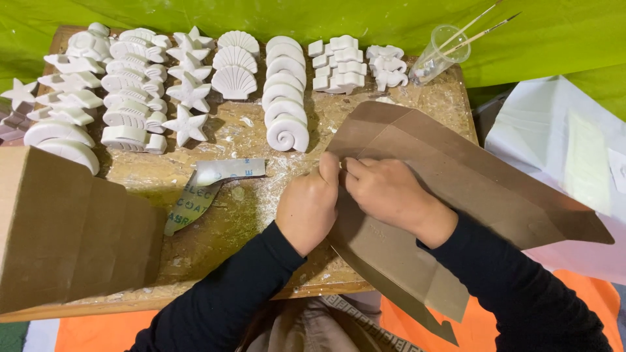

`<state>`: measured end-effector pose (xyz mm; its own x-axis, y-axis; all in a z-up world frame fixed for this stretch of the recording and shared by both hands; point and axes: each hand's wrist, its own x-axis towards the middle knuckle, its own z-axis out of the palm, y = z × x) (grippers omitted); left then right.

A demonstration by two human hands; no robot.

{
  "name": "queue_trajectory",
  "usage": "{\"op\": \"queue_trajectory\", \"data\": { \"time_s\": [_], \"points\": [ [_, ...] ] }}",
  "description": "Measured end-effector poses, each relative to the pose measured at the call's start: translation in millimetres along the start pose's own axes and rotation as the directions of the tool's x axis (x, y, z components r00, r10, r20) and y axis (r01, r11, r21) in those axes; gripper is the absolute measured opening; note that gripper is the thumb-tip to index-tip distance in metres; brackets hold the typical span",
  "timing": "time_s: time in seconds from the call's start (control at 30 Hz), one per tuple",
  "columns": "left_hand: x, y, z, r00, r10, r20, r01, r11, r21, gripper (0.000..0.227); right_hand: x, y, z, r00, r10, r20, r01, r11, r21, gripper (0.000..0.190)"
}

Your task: Folding a cardboard box and sanding a small white clay object with sandpaper.

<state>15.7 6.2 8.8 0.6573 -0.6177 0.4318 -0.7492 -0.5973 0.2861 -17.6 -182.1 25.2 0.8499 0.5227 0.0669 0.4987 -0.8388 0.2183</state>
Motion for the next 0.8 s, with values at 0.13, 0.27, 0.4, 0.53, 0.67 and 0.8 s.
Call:
{"op": "queue_trajectory", "data": {
  "time_s": [0.13, 0.27, 0.4, 0.53, 0.67, 0.8],
  "points": [
    [3, 2, -11, 0.999, -0.018, 0.027, 0.019, 0.997, -0.07, 0.025, -2, -2, -4, 0.998, 0.04, 0.046, -0.044, 0.994, 0.097, 0.018],
    [5, 0, -13, 1.0, 0.005, -0.019, -0.004, 0.998, 0.067, 0.026, 3, -15, -65, 0.995, 0.084, 0.054, -0.092, 0.984, 0.152, 0.02],
    [5, -5, -9, 0.998, 0.046, -0.051, -0.042, 0.996, 0.081, 0.023, -35, -24, -112, 0.977, 0.16, -0.138, -0.128, 0.968, 0.218, 0.03],
    [13, -13, 9, 0.997, 0.066, -0.026, -0.067, 0.997, -0.043, 0.035, -109, -43, -134, 0.907, 0.416, -0.066, -0.362, 0.85, 0.384, 0.026],
    [23, -12, 19, 0.997, 0.071, 0.022, -0.072, 0.997, 0.033, 0.038, -208, -56, -75, 0.524, 0.661, -0.537, -0.523, 0.747, 0.41, 0.006],
    [37, -10, 24, 0.991, 0.101, 0.087, -0.104, 0.994, 0.027, 0.036, -344, -56, 50, 0.291, 0.633, -0.717, -0.763, 0.606, 0.225, 0.017]
  ]
}}
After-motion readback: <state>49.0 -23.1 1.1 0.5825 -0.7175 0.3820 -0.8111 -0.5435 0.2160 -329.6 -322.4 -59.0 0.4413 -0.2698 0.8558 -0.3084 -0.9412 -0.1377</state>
